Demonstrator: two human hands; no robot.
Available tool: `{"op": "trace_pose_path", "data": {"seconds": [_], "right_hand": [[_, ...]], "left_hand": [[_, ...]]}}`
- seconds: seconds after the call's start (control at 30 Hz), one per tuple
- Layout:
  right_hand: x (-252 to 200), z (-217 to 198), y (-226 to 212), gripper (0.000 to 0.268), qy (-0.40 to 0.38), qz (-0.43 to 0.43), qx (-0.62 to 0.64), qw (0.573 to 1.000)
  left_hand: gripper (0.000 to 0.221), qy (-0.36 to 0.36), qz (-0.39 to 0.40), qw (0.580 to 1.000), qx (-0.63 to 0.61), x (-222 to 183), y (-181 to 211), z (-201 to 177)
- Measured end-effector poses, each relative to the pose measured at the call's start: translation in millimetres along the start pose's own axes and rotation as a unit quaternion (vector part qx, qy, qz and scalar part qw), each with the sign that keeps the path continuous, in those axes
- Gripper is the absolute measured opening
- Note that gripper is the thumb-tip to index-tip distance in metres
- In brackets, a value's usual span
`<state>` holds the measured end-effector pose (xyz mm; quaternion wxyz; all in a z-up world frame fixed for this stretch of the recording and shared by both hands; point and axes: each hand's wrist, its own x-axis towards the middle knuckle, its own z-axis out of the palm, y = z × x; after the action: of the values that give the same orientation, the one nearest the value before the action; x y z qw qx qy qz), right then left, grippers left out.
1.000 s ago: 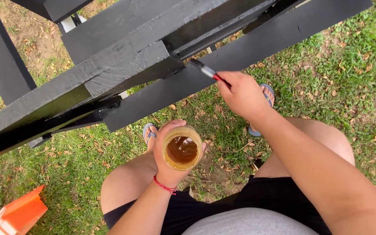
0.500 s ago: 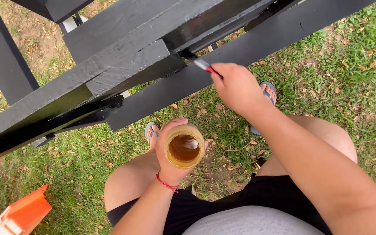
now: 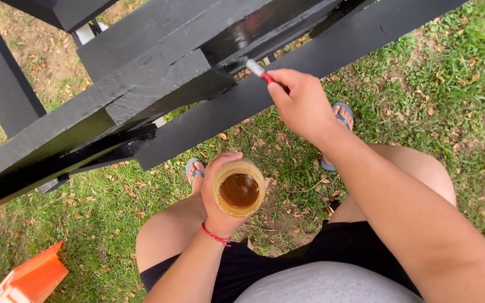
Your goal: Painting a wooden bench with black paint using a paintbrush
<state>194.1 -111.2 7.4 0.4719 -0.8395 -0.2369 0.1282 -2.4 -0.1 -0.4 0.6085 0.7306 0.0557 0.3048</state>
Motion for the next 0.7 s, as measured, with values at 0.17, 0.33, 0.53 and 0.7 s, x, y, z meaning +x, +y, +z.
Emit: {"op": "trace_pose_path", "data": {"seconds": [0.17,0.33,0.53,0.7], "right_hand": [[-21,-10,0,0.028,0.046,0.064,0.029,0.996],[-35,-10,-1,0.029,-0.048,0.108,-0.049,0.992],[2,6,0,0.027,-0.021,0.022,-0.065,0.997],[-27,-18,-15,0.027,0.015,0.106,-0.035,0.994]], "left_hand": [[0.067,0.003,0.014,1.000,0.006,0,1,2],[0.063,0.018,0.008,0.999,0.025,1,3,1],[0.063,0.018,0.010,1.000,0.016,1,4,4],[0.068,0.017,0.022,0.999,0.021,2,5,0]]}}
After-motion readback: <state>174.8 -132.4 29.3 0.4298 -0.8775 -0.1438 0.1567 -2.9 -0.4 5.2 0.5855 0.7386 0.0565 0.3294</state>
